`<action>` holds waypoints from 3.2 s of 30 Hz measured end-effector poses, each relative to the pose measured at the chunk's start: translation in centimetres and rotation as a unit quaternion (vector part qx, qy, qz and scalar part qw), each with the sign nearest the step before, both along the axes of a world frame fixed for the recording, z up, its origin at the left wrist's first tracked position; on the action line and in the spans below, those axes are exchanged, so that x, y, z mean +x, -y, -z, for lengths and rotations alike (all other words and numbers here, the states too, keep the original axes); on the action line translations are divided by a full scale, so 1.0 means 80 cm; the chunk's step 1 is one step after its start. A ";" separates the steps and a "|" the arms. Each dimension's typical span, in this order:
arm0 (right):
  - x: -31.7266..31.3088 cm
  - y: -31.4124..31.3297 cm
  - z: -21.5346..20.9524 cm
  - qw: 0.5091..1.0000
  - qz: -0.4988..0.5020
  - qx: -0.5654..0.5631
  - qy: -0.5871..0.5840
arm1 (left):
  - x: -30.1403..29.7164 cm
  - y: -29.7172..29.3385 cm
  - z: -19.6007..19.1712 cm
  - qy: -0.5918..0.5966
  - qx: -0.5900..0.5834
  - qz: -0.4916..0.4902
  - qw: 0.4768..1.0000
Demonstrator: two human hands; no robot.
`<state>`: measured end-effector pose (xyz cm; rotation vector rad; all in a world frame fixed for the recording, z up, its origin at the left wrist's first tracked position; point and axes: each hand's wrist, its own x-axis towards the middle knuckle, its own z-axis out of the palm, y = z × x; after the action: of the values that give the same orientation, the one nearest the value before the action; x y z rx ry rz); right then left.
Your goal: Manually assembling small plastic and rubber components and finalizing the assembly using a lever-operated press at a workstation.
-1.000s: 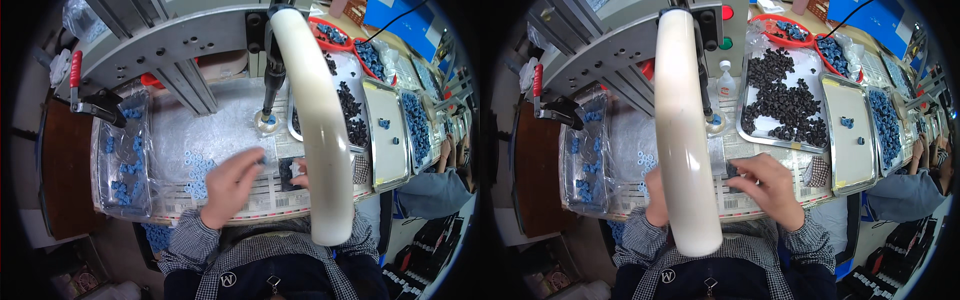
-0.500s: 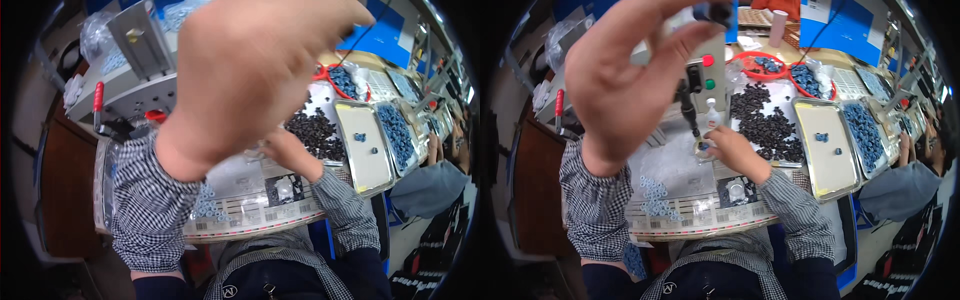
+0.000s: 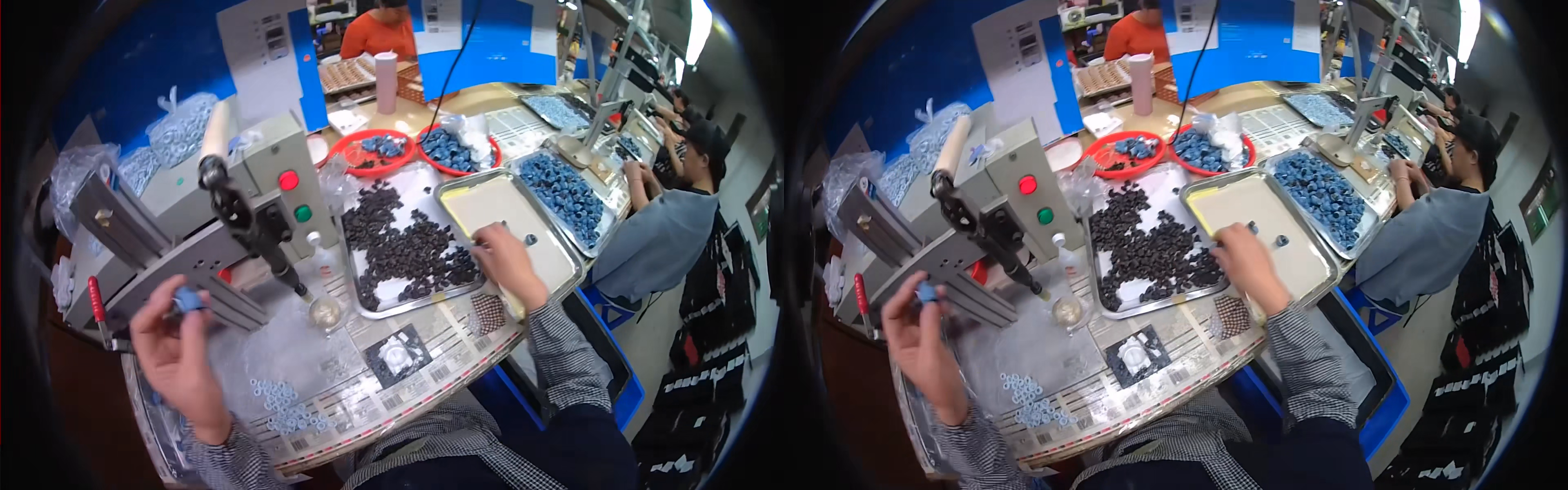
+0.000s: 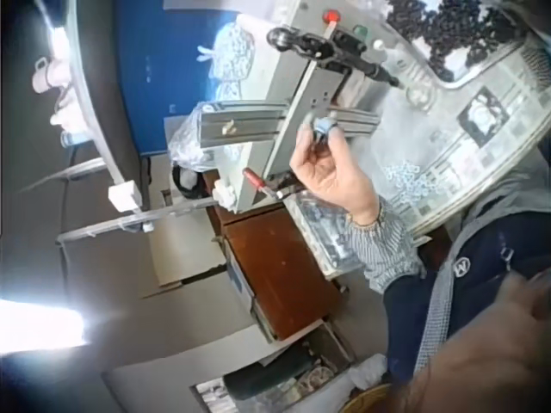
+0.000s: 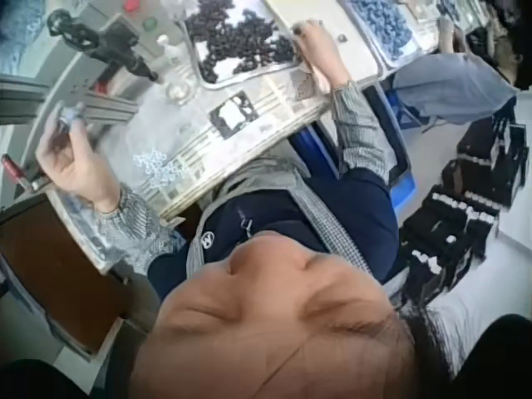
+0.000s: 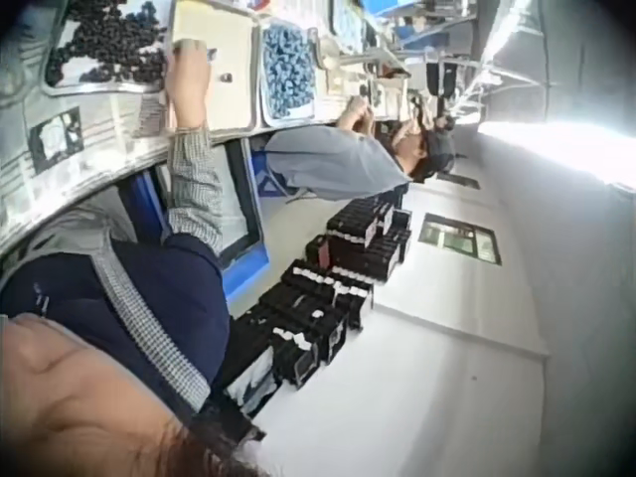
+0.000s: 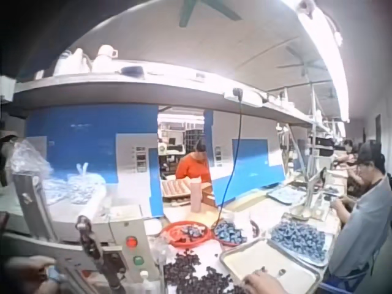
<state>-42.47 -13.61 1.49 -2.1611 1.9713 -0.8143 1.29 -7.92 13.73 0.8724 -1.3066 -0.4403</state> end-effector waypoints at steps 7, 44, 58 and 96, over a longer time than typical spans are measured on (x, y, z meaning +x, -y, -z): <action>-0.023 -0.008 -0.025 0.994 -0.011 -0.109 0.019 | -0.059 0.015 0.174 -0.042 0.287 0.076 0.954; 0.265 -0.056 -0.145 0.768 -0.494 -0.273 0.303 | -0.082 0.044 0.189 0.324 0.166 -0.024 0.931; 0.113 0.045 0.037 0.990 -0.116 0.001 -0.077 | -0.062 0.045 0.157 0.318 0.241 -0.012 0.917; 0.135 -0.088 0.004 0.836 -0.159 0.238 0.468 | 0.009 -0.123 0.176 0.467 0.290 0.097 0.830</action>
<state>-31.65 -6.55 1.17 -1.3191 1.1031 -0.9301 2.01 1.95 -0.38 1.5877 -2.2373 -0.6190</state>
